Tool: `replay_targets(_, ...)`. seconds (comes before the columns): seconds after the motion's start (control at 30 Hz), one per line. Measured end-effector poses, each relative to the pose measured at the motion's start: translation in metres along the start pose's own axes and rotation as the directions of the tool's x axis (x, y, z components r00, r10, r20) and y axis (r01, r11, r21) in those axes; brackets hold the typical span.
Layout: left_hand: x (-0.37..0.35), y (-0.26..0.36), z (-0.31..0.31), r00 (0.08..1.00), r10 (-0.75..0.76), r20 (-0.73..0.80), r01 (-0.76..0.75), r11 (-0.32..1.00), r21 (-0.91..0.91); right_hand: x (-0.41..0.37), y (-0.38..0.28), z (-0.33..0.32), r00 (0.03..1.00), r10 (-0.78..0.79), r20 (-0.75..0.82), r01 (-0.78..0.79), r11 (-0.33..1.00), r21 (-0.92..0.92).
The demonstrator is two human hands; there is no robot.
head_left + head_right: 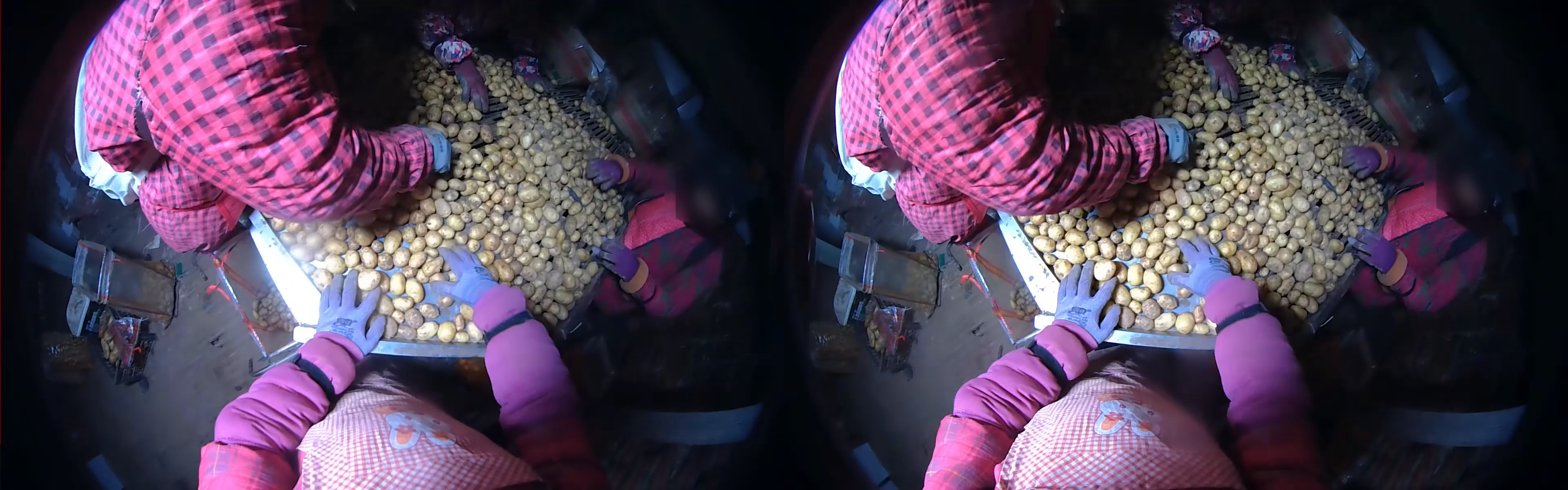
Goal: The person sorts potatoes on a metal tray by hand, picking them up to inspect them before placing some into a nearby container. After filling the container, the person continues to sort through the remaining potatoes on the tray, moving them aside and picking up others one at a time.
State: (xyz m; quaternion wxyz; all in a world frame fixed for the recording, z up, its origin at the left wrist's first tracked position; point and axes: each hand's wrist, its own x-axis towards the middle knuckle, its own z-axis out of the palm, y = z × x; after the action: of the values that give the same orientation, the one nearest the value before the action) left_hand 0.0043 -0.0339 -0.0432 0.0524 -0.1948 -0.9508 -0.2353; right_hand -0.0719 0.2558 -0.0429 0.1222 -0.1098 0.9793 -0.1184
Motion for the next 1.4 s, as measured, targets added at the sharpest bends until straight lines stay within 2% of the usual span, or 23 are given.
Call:
replay_targets(0.1,0.0,0.001,0.001,1.0,-0.003,0.007,0.002,1.0,0.017,-0.004,-0.019,-0.011,0.99,0.083,-0.117,-0.067,0.989,0.131)
replay_targets(0.13,0.0,0.001,0.0,1.0,-0.009,0.013,0.008,1.0,0.027,-0.002,-0.028,0.0,0.963,-0.037,-0.268,0.039,0.999,0.002)
replay_targets(0.17,-0.001,0.002,0.0,1.0,-0.01,0.015,0.01,0.999,0.03,-0.003,-0.045,0.001,0.963,-0.037,-0.267,0.041,0.999,0.006)
replay_targets(0.23,0.0,-0.001,0.0,1.0,-0.018,0.021,0.017,0.999,0.033,-0.005,-0.074,0.0,0.986,0.085,-0.145,-0.118,0.964,-0.237)
replay_targets(0.3,-0.001,-0.002,-0.001,0.999,-0.018,0.027,0.016,0.999,0.045,-0.003,-0.079,0.005,0.97,0.118,-0.212,-0.165,0.961,-0.222)
replay_targets(0.37,0.001,0.0,-0.001,1.0,-0.014,0.002,0.015,1.0,-0.001,-0.006,-0.071,0.003,0.968,0.212,-0.133,-0.216,0.976,-0.013)
replay_targets(0.43,0.002,0.002,-0.006,1.0,0.002,0.003,-0.002,1.0,-0.001,-0.017,-0.046,-0.004,0.977,0.181,-0.111,-0.18,0.983,0.027)
replay_targets(0.47,0.003,0.002,-0.007,1.0,0.006,0.009,-0.006,1.0,0.002,-0.026,-0.023,-0.004,0.978,0.176,-0.112,-0.104,0.878,0.466)
replay_targets(0.5,0.003,0.002,-0.007,1.0,0.003,0.018,-0.004,1.0,0.007,-0.035,-0.002,-0.007,0.98,0.164,-0.113,-0.005,0.587,0.809)
replay_targets(0.57,0.001,0.001,-0.004,1.0,0.008,0.026,-0.008,1.0,0.01,-0.075,0.001,-0.057,0.851,0.521,0.065,-0.113,0.061,0.992)
replay_targets(0.63,0.002,0.001,-0.002,0.998,-0.004,0.056,0.001,0.998,0.06,-0.112,0.047,-0.045,0.809,0.54,-0.232,0.112,0.246,0.963)
replay_targets(0.67,0.003,0.002,-0.002,0.997,-0.006,0.07,0.002,0.999,0.053,-0.124,0.054,-0.054,0.797,0.558,-0.231,0.11,0.242,0.964)
replay_targets(0.73,0.004,0.003,-0.002,0.996,0.003,0.086,-0.009,0.998,0.069,-0.152,0.063,-0.065,0.72,0.694,0.02,-0.177,0.155,0.972)
replay_targets(0.77,0.004,0.004,-0.003,0.995,0.007,0.097,-0.015,0.997,0.078,-0.158,0.082,-0.042,0.702,0.712,0.028,-0.175,0.134,0.976)
replay_targets(0.8,0.004,0.006,-0.002,0.994,0.0,0.107,-0.009,0.996,0.085,-0.158,0.11,-0.005,0.757,0.636,-0.15,-0.26,0.503,0.824)
replay_targets(0.83,0.004,0.005,0.0,0.994,0.004,0.113,-0.015,0.995,0.102,-0.165,0.127,0.015,0.821,0.501,-0.274,-0.304,0.79,0.532)
replay_targets(0.87,0.003,0.004,0.003,0.994,0.008,0.109,-0.021,0.993,0.115,-0.158,0.09,0.005,0.779,0.602,-0.175,-0.505,0.769,0.393)
replay_targets(0.9,0.002,0.004,0.006,0.995,0.009,0.102,-0.023,0.991,0.129,-0.147,0.087,0.032,0.741,0.513,-0.433,-0.511,0.849,0.13)
replay_targets(0.93,0.002,0.006,0.006,0.992,-0.013,0.128,-0.008,0.987,0.162,-0.141,0.066,0.031,0.739,0.535,-0.41,-0.563,0.824,0.061)
replay_targets(1.17,0.0,0.008,0.009,0.998,0.014,0.054,-0.022,0.987,0.158,-0.132,0.061,0.04,0.666,0.65,-0.366,-0.604,0.758,0.247)
replay_targets(1.23,0.0,0.006,0.01,0.999,0.023,0.026,-0.027,0.99,0.14,-0.141,0.065,0.04,0.678,0.567,-0.468,-0.425,0.822,0.379)
replay_targets(1.27,0.0,0.006,0.011,0.999,0.026,0.024,-0.029,0.99,0.14,-0.142,0.064,0.039,0.639,0.574,-0.512,-0.25,0.785,0.567)
replay_targets(1.4,-0.004,0.0,0.012,0.999,0.033,0.004,-0.033,0.99,0.14,-0.161,0.081,0.018,0.516,0.594,-0.617,-0.341,0.803,0.488)
